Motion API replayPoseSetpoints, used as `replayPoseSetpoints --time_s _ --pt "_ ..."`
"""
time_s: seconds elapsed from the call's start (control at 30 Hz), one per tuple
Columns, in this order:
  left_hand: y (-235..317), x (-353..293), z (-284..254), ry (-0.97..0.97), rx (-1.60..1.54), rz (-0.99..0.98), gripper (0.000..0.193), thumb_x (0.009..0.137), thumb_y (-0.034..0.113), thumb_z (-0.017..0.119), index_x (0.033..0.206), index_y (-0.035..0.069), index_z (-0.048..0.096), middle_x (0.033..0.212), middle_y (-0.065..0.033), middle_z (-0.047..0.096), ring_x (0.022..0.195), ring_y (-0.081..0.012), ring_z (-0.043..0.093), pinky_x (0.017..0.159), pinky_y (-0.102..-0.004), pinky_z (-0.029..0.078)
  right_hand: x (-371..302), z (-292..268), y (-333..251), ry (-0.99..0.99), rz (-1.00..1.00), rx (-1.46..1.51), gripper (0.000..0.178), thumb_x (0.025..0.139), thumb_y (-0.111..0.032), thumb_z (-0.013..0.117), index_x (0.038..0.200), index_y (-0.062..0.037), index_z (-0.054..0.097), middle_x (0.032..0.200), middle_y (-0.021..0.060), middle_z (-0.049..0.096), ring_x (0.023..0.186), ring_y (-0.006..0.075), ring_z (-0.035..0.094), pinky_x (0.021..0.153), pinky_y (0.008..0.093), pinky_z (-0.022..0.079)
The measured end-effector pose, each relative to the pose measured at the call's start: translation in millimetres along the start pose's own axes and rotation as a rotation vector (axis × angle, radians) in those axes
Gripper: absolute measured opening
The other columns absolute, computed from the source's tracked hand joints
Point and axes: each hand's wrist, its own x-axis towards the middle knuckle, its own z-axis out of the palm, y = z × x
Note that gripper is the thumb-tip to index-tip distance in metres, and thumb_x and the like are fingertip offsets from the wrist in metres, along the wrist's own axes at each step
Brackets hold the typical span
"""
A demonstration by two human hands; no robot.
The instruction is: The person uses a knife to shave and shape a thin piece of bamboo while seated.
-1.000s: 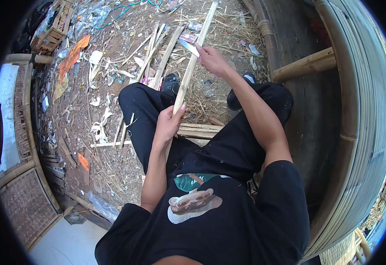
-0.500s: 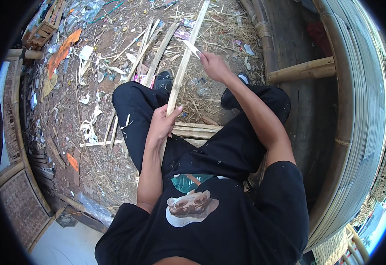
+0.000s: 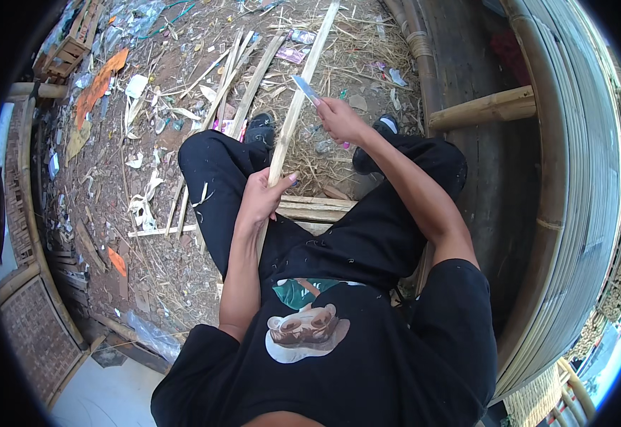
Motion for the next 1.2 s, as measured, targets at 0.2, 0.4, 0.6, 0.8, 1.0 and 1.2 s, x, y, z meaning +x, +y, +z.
replayPoseSetpoints --time_s 0.2,0.4,0.6,0.8,1.0,1.2 --pt "-1 3 1 -0.029 -0.067 -0.023 0.024 0.087 0.025 0.071 0.083 0.004 0.061 0.049 0.0075 0.042 0.035 -0.0009 0.034 0.03 -0.0201 0.027 0 -8 4 -0.037 0.042 0.071 0.037 0.102 -0.037 0.042 0.078 -0.0093 0.046 0.055 -0.0028 0.037 0.041 0.0071 0.035 0.036 0.0267 0.027" --pt "4 0 2 -0.044 -0.058 -0.022 0.025 0.088 0.026 0.07 0.079 0.005 0.059 0.05 0.0073 0.043 0.035 -0.0004 0.034 0.03 -0.0201 0.027 29 -17 1 0.375 -0.285 -0.422 0.041 0.1 -0.034 0.043 0.079 -0.0002 0.055 0.063 0.0131 0.053 0.061 0.0257 0.055 0.061 0.0403 0.042" --pt "3 0 1 -0.006 -0.039 -0.02 0.025 0.086 0.025 0.072 0.079 0.006 0.058 0.049 0.0075 0.042 0.036 -0.0011 0.035 0.03 -0.0201 0.028 26 1 -6 0.313 -0.268 -0.558 0.042 0.1 -0.034 0.04 0.086 0.0006 0.058 0.07 0.0207 0.058 0.068 0.0378 0.057 0.066 0.0445 0.044" --pt "-4 3 -1 0.012 -0.02 -0.022 0.028 0.082 0.022 0.075 0.073 0.009 0.052 0.051 0.0073 0.043 0.037 -0.0017 0.036 0.031 -0.0205 0.03 24 5 4 0.28 -0.177 -0.512 0.045 0.101 -0.036 0.039 0.082 0.0007 0.056 0.067 0.018 0.056 0.064 0.0337 0.055 0.064 0.043 0.044" --pt "-2 4 -6 0.024 -0.057 0.047 0.029 0.081 0.018 0.076 0.071 0.01 0.05 0.051 0.0064 0.044 0.036 -0.0013 0.035 0.03 -0.0202 0.028 -4 49 27 0.012 -0.204 -0.327 0.046 0.101 -0.038 0.039 0.074 -0.0021 0.053 0.059 0.0061 0.048 0.057 0.0177 0.046 0.057 0.037 0.041" --pt "0 3 -3 -0.029 -0.085 0.03 0.03 0.082 0.02 0.076 0.071 0.009 0.05 0.049 0.0067 0.042 0.035 -0.0015 0.034 0.03 -0.0206 0.026 5 11 -4 0.299 -0.24 -0.301 0.04 0.1 -0.033 0.045 0.081 0.0 0.056 0.06 0.0089 0.051 0.057 0.0189 0.048 0.057 0.0363 0.041"
